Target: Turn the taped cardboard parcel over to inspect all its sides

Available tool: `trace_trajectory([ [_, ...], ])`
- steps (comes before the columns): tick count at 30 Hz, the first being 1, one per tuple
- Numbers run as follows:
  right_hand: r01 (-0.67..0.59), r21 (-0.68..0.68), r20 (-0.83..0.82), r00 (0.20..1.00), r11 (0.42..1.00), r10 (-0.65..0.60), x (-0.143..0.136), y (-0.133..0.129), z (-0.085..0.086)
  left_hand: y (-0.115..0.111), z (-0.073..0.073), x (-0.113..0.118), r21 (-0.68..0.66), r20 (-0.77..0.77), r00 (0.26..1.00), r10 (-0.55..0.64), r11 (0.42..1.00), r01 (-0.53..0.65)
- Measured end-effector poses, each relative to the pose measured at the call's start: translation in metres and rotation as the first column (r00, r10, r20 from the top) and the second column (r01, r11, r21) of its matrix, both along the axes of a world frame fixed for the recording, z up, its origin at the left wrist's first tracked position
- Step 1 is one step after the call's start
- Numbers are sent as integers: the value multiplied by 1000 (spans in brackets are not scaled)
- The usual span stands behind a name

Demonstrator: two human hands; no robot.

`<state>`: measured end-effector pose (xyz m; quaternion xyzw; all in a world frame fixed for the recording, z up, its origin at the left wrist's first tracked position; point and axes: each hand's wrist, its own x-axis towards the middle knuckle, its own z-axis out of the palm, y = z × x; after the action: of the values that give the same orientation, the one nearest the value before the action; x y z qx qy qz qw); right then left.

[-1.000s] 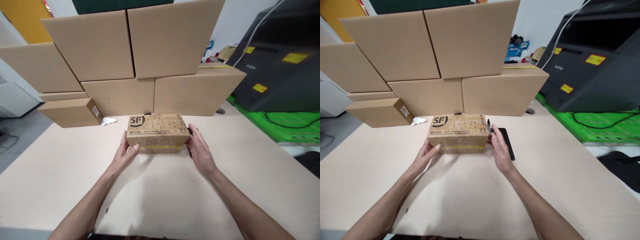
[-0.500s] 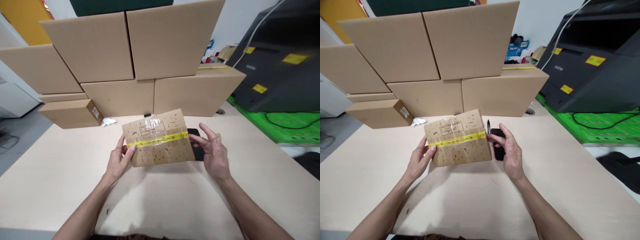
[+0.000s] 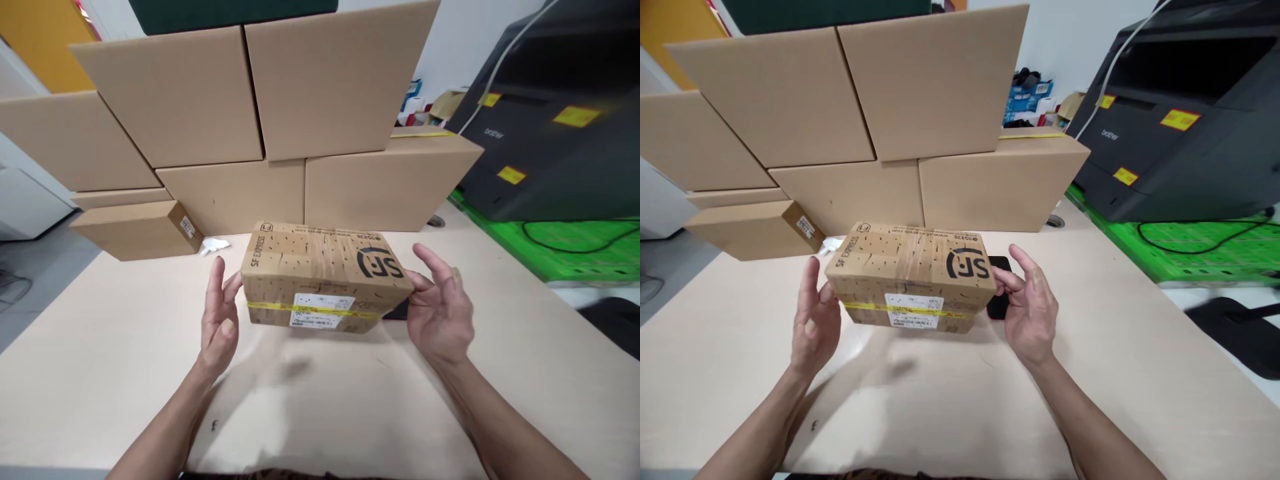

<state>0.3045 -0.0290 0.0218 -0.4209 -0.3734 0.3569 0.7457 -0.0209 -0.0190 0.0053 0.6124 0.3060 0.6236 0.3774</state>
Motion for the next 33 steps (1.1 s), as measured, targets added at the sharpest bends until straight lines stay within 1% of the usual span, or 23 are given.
trace_trajectory([
  [2, -7, -11, 3, 1000, 1000, 7, -2, 1, -1, 0, -2, 3, -23, -31, 998, -57, 998, 56],
  [5, -68, -91, 10, 998, 994, 70, -4, 6, -6, 5, -8, 6, -160, -84, 989, -119, 982, 104],
  [6, -91, -127, 8, 996, 988, 93, -5, 9, -9, 7, -10, 6, -217, -92, 989, -115, 972, 93],
  [9, -138, -229, 17, 989, 964, 146, -7, 17, -20, 15, -11, 8, -388, -139, 989, -53, 921, -5],
  [10, -159, -263, 23, 985, 951, 171, -8, 20, -25, 17, -10, 9, -439, -161, 985, -66, 898, -11],
  [12, -225, -321, 30, 969, 920, 247, -11, 23, -33, 20, -5, 12, -497, -184, 969, -166, 866, 54],
  [14, -298, -350, 34, 943, 888, 330, -13, 24, -41, 20, 1, 15, -498, -185, 942, -280, 853, 155],
  [15, -321, -351, 46, 932, 879, 359, -13, 23, -43, 18, 3, 16, -488, -193, 933, -305, 855, 178],
  [16, -327, -348, 68, 926, 879, 372, -13, 23, -45, 17, 5, 16, -474, -214, 929, -302, 863, 171],
  [17, -313, -342, 96, 926, 886, 364, -12, 22, -46, 15, 6, 16, -457, -248, 929, -276, 879, 139],
  [19, -238, -314, 151, 943, 919, 296, -9, 19, -44, 12, 5, 13, -388, -347, 923, -169, 921, 23],
  [21, -145, -239, 168, 968, 960, 188, -7, 16, -37, 8, 1, 10, -250, -425, 905, -23, 964, -94],
  [22, -105, -181, 153, 979, 978, 134, -6, 14, -33, 6, 0, 8, -176, -436, 899, 36, 976, -125],
  [23, -72, -112, 127, 988, 991, 86, -6, 12, -28, 4, -2, 7, -108, -424, 902, 75, 985, -133],
  [25, -20, 36, 65, 998, 999, 18, -6, 8, -18, -1, -3, 6, 1, -349, 931, 109, 993, -116],
  [27, 5, 134, 48, 999, 991, -11, -7, 6, -11, -5, -2, 6, 58, -257, 962, 95, 995, -83],
  [28, 8, 152, 59, 998, 988, -17, -7, 5, -10, -7, -2, 6, 54, -224, 972, 70, 997, -59],
  [29, 7, 150, 74, 997, 989, -18, -7, 5, -9, -7, -1, 7, 23, -202, 979, 38, 999, -34],
  [31, -2, 104, 82, 997, 995, -7, -7, 7, -12, -5, -2, 7, -98, -179, 983, -36, 995, 18],
  [33, -43, 21, 52, 998, 999, 42, -8, 11, -17, 1, -5, 6, -230, -182, 980, -81, 972, 37],
])
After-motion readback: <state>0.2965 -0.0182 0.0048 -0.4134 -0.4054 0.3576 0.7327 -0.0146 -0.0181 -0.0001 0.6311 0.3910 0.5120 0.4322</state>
